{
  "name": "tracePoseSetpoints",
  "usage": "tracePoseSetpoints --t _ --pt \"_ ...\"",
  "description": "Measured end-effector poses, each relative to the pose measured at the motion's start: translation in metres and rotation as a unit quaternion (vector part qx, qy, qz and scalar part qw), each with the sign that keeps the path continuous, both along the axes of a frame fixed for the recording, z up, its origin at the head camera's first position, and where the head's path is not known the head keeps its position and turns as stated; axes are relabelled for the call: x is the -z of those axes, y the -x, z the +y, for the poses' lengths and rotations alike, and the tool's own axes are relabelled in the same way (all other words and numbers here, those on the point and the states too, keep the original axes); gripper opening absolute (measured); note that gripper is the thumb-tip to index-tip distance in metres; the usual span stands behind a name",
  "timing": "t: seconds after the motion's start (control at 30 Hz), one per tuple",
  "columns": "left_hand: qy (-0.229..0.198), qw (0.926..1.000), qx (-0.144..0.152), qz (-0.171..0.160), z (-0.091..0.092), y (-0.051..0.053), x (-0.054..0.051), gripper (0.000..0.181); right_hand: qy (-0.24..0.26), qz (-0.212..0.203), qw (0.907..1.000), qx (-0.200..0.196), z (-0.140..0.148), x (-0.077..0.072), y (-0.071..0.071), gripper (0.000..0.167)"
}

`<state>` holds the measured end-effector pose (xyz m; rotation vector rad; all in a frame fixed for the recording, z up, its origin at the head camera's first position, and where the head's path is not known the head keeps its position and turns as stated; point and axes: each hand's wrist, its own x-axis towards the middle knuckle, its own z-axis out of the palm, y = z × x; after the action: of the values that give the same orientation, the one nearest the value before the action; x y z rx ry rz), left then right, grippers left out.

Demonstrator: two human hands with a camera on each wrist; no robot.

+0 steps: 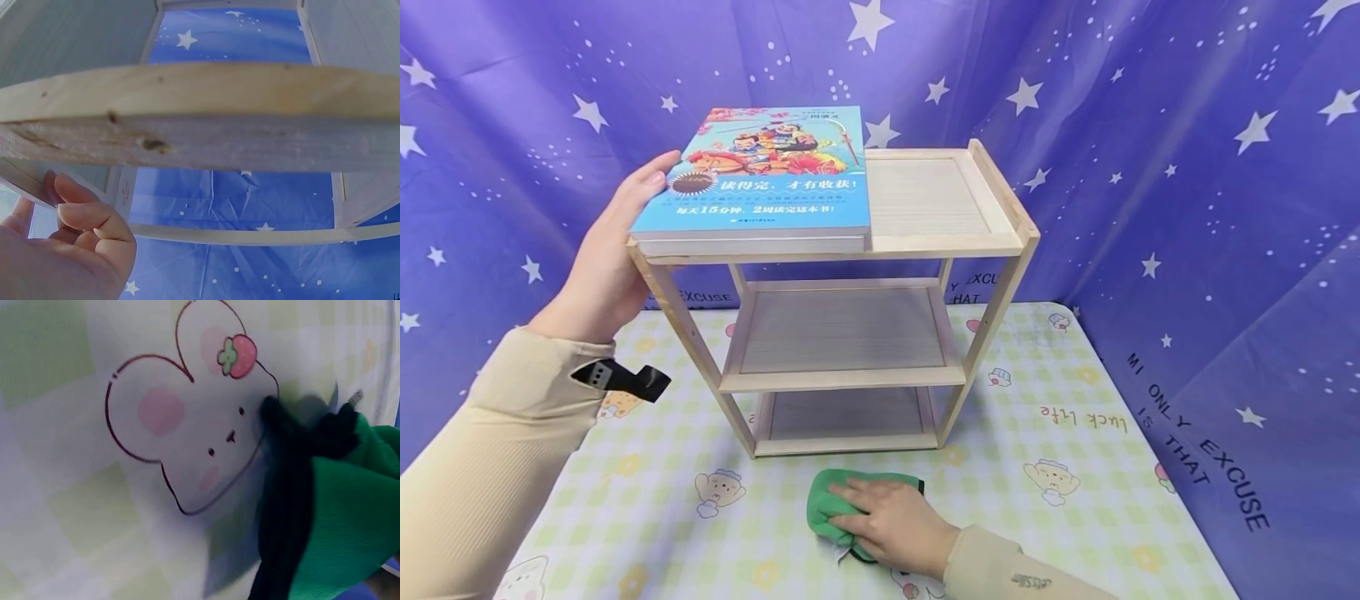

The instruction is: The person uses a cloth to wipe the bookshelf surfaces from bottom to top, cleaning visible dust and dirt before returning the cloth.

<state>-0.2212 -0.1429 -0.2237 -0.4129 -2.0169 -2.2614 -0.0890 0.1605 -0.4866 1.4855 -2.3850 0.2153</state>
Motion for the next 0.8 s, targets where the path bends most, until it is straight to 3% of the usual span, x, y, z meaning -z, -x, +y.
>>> tracePoseSetpoints --t 0.2,0.53,0.8 --pt "-0.023 0.9996 -0.015 -0.008 -0.001 -0.002 -0.001 0.051 -0.012 -0.027 0.9995 0.015 -0.006 0.008 0.0 0.035" --pt "-0.004 0.999 -0.028 -0.034 -0.006 -0.008 0.0 0.056 -0.021 -0.066 0.9974 0.021 -0.014 0.021 -0.003 0.041" --pt "-0.007 0.9984 -0.047 -0.031 -0.01 -0.013 0.005 0.059 -0.025 -0.116 0.9924 0.033 -0.013 0.008 0.0 0.046"
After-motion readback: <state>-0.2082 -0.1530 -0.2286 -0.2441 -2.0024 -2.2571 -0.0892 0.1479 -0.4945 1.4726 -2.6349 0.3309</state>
